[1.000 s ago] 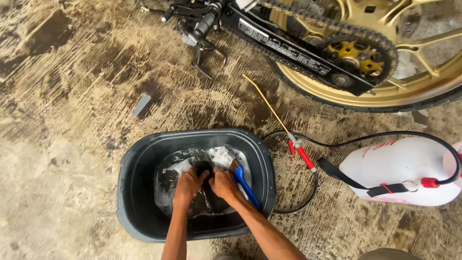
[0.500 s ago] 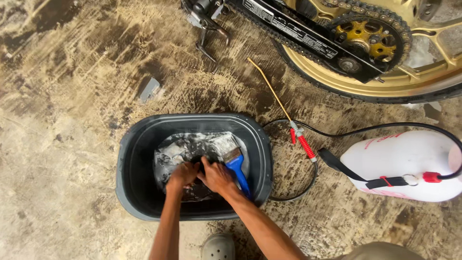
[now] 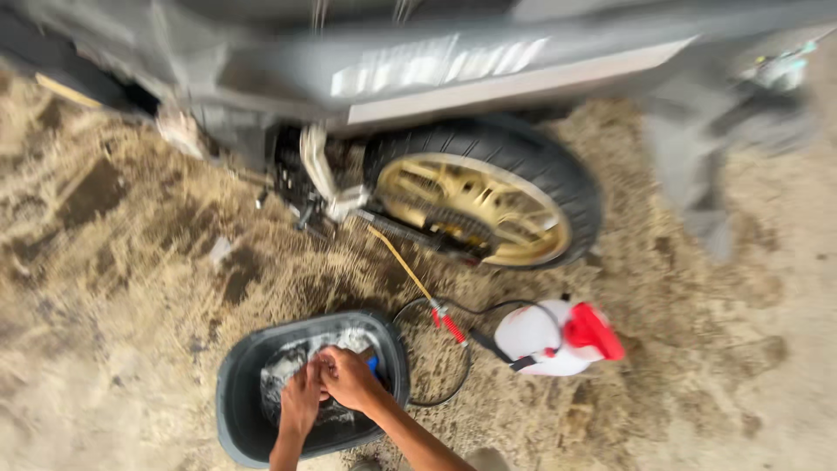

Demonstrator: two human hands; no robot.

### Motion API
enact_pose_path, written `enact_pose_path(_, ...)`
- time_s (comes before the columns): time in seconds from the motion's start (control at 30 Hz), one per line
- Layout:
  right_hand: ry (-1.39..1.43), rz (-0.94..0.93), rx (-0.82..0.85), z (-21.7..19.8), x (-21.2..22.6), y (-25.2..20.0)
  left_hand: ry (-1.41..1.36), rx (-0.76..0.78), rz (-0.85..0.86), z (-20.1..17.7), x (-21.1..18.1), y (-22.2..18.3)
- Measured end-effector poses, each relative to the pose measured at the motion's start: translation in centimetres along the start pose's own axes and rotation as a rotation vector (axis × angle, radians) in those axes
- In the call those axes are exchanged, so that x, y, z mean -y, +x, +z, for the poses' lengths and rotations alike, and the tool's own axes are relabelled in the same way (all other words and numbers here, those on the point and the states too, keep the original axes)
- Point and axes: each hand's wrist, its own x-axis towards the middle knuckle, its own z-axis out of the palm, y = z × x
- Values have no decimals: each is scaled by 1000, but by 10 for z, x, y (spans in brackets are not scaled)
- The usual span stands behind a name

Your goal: The person cleans a motorcycle chain by spraying it with a pressure sprayer, scrubbing with a brush and sponge, and rinsing with water. They add soap to a bucket, mix it, and use the sprayer to rinse the chain and surrounding area.

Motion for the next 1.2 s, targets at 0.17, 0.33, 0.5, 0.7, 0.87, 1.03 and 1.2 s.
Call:
enact_pose_path(0.17,270,103,-64,-124,164,-89,-312,9,-486,-53,-207,-22)
enact_pose_path(0.33,424,123,-133,-285,304,-171,-427,82,-445,-64,-420,-20)
enact_pose_path(0.5,265,39,-246,-463,369,-251,-579,167,-219,-26,-636,-29)
enact_pose_path(0.7,216,-105,-411,-669,364,-329,-620,204,20,73,-856,-2)
enact_pose_path(0.87,86,98,-476,-809,344,-349,-648,269,-47,156,-984,33)
enact_pose_path(1.03,94,139,-400,-910,313,-313,-591,256,-23,213,-1041,93)
enact_pose_path(1.2,117,132,-305,-997,290,-238,-527,292,-158,261,-1057,201)
